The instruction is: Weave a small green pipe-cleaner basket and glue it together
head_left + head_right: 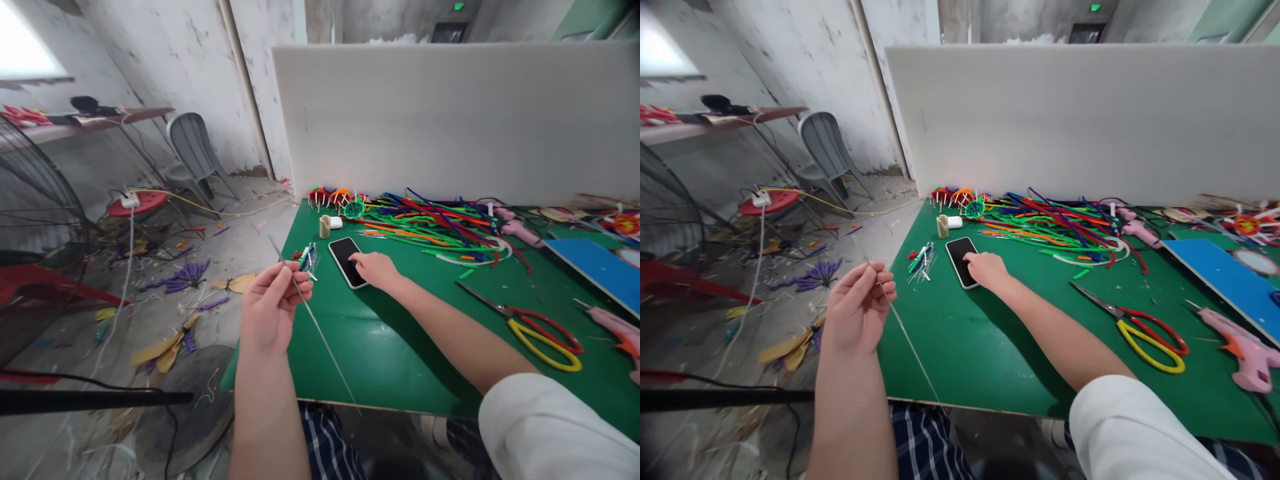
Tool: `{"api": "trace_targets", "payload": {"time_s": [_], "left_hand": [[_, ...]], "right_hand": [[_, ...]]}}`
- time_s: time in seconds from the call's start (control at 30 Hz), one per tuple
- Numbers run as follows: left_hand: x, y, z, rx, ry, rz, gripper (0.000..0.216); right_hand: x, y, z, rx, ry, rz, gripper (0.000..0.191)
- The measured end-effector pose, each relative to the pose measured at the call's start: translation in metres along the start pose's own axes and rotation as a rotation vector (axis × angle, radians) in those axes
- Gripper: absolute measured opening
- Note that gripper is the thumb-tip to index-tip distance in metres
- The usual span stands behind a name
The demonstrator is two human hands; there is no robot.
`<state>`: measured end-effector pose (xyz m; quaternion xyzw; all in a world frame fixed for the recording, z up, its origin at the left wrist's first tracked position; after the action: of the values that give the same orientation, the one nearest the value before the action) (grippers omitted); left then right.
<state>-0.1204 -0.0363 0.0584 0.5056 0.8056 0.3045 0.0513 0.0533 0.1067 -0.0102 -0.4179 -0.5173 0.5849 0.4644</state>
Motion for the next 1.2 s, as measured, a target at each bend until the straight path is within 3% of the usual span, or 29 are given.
{"api": "trace_targets", "payload": {"time_s": [0.3,0.53,0.83,1.2], "left_hand": [[0.012,0.005,0.034,0.136,-0.104,0.043,0.02],[0.023,0.004,0.067,0.173,-0.237,0.015,0.021],[0.028,0.013,0.113,0.298,-0.36,-0.026,0.009],[0.029,0.013,0.119,0.333,-0.327,-0.016,0.01]], "right_hand": [[0.0,0.012,-0.008,0.113,0.068,-0.039,0.031],[-0.003,0.021,-0.023,0.261,0.161,-0.147,0.034],[-0.01,0.028,-0.027,0.357,0.107,-0.174,0.034],[-0.017,0.033,-0.011,0.263,-0.02,-0.28,0.036]]}}
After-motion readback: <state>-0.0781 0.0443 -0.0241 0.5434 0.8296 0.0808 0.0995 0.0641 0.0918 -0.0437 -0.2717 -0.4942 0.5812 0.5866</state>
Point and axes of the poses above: each hand's wrist, its own x-axis towards the middle knuckle, its own y-axis out of the palm, z = x × y, the point moved 1 cm from there along x, towards the middle knuckle, and after that the axes turned 14 degrees about y, right-handed, at the moved point
